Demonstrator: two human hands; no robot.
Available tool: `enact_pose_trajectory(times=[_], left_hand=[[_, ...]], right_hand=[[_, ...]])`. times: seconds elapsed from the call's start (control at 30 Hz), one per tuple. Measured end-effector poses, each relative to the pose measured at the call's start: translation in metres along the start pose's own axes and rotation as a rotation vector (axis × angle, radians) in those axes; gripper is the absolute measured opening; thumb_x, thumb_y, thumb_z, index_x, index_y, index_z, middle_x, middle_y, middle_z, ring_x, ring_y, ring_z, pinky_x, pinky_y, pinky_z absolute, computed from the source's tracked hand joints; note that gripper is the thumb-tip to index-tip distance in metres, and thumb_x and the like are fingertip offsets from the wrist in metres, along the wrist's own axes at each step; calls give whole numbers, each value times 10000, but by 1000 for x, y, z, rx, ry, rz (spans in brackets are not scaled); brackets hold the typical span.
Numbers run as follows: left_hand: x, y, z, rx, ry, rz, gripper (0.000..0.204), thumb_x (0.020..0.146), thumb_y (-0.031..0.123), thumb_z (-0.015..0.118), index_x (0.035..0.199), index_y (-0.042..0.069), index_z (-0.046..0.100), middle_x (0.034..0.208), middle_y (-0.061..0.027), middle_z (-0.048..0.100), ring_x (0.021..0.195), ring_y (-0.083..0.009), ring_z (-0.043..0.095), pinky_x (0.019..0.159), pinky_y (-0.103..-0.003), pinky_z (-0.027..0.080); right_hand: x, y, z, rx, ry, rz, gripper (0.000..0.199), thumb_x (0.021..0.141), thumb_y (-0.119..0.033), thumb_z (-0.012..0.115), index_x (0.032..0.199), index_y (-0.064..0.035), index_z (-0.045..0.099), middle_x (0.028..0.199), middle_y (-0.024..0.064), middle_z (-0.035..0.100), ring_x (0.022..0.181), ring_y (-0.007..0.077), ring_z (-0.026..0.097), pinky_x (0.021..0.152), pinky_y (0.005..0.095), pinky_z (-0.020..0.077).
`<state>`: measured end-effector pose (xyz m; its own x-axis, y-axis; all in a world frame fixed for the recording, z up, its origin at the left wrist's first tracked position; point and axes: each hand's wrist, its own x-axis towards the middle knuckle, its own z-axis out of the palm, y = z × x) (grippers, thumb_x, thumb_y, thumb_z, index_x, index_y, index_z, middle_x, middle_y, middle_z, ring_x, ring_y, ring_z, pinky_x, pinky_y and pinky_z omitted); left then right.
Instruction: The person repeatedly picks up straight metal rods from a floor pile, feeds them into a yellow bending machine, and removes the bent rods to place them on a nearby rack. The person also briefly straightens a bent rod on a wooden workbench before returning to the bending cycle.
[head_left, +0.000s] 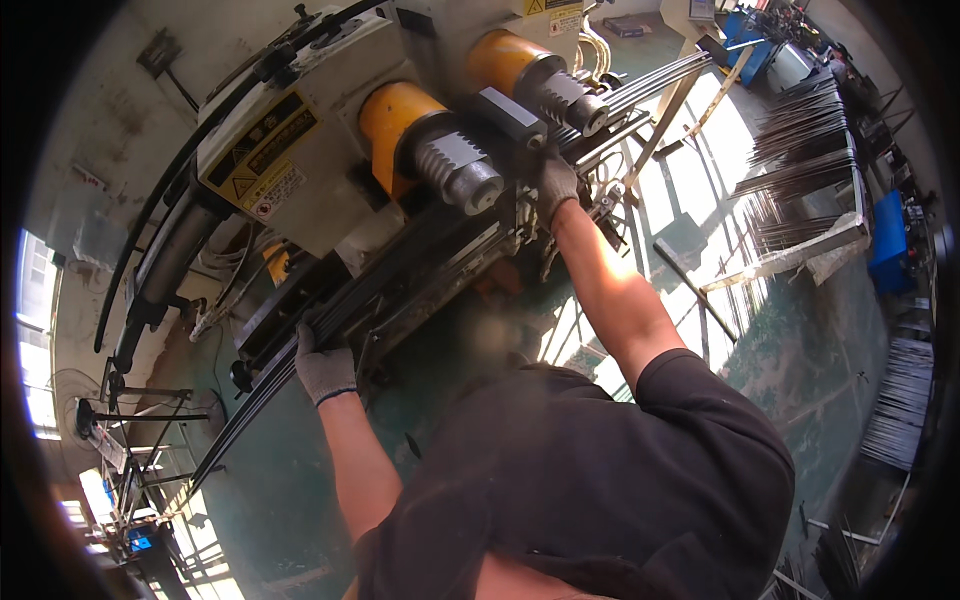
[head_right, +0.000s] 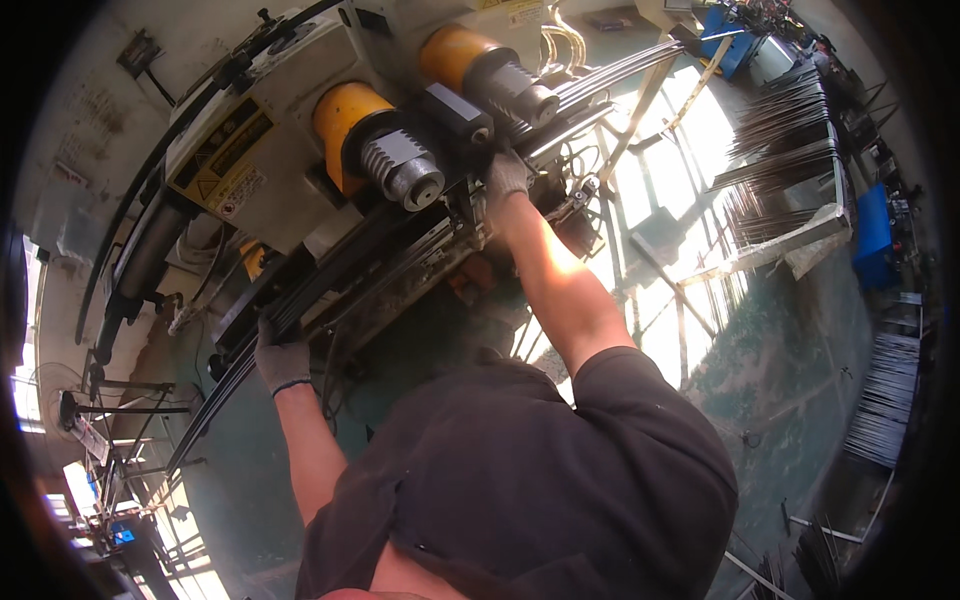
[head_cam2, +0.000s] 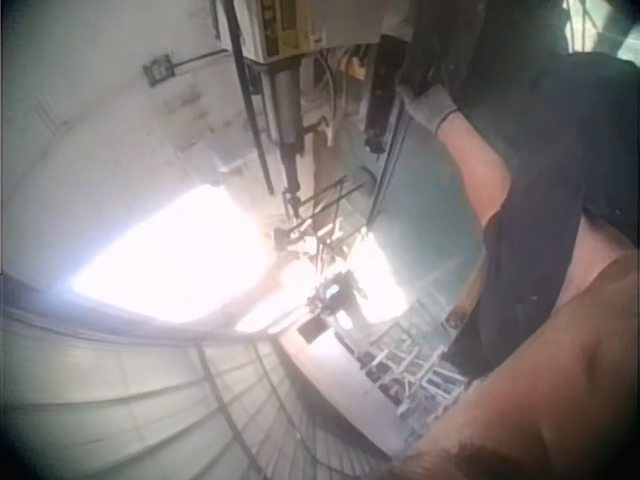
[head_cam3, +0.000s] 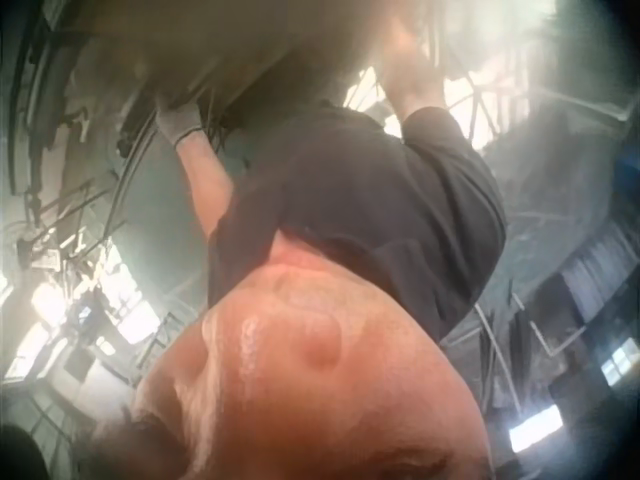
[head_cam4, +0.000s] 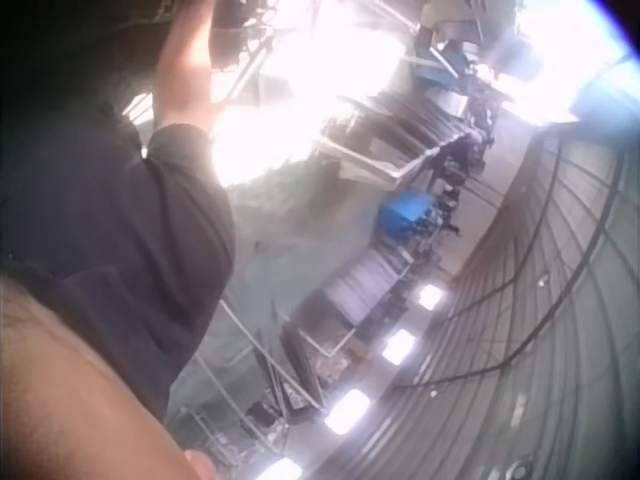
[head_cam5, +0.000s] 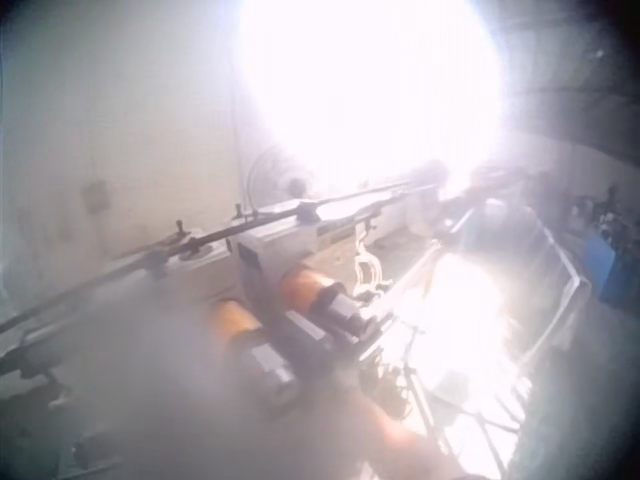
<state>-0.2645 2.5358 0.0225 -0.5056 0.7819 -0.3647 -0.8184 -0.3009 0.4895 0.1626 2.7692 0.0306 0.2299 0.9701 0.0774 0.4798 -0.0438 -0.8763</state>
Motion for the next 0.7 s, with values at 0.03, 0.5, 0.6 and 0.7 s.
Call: enact_pose_trajectory(times=[0.03, 0.5, 0.6, 0.7], left_hand=[[4, -7, 3, -22, -33, -34, 306, 1093, 218, 537, 1232, -9, 688, 1286, -171, 693, 1281, -334, 611, 1177, -501, 455], [7, 2, 14, 81, -149, -50, 324, 1083, 189, 533, 1305, -3, 669, 1381, -183, 652, 1336, -367, 572, 1199, -523, 425], [8, -3, 17, 43, -95, -57, 307, 1076, 162, 539, 1297, -8, 670, 1385, -180, 651, 1336, -364, 573, 1198, -521, 428], [3, -11, 26, 2, 25, -79, 306, 1067, 151, 551, 1300, -7, 669, 1392, -179, 649, 1337, -365, 573, 1198, -522, 427]], right_hand=[[-3, -7, -3, 152, 47, 80, 513, 1029, -491, 586, 1260, -38, 649, 1083, 142, 739, 962, 305, 716, 818, 421, 551], [9, -18, -2, 202, -14, 122, 793, 975, -403, 647, 1584, -19, 314, 1019, 170, 765, 977, 359, 750, 820, 414, 575], [2, -37, -13, -49, 0, 130, 834, 959, -410, 632, 1603, -18, 275, 1050, 227, 762, 996, 425, 738, 854, 464, 571], [2, -34, -13, -186, 47, 118, 845, 950, -430, 618, 1610, -36, 267, 1067, 268, 749, 1006, 462, 723, 878, 505, 558]])
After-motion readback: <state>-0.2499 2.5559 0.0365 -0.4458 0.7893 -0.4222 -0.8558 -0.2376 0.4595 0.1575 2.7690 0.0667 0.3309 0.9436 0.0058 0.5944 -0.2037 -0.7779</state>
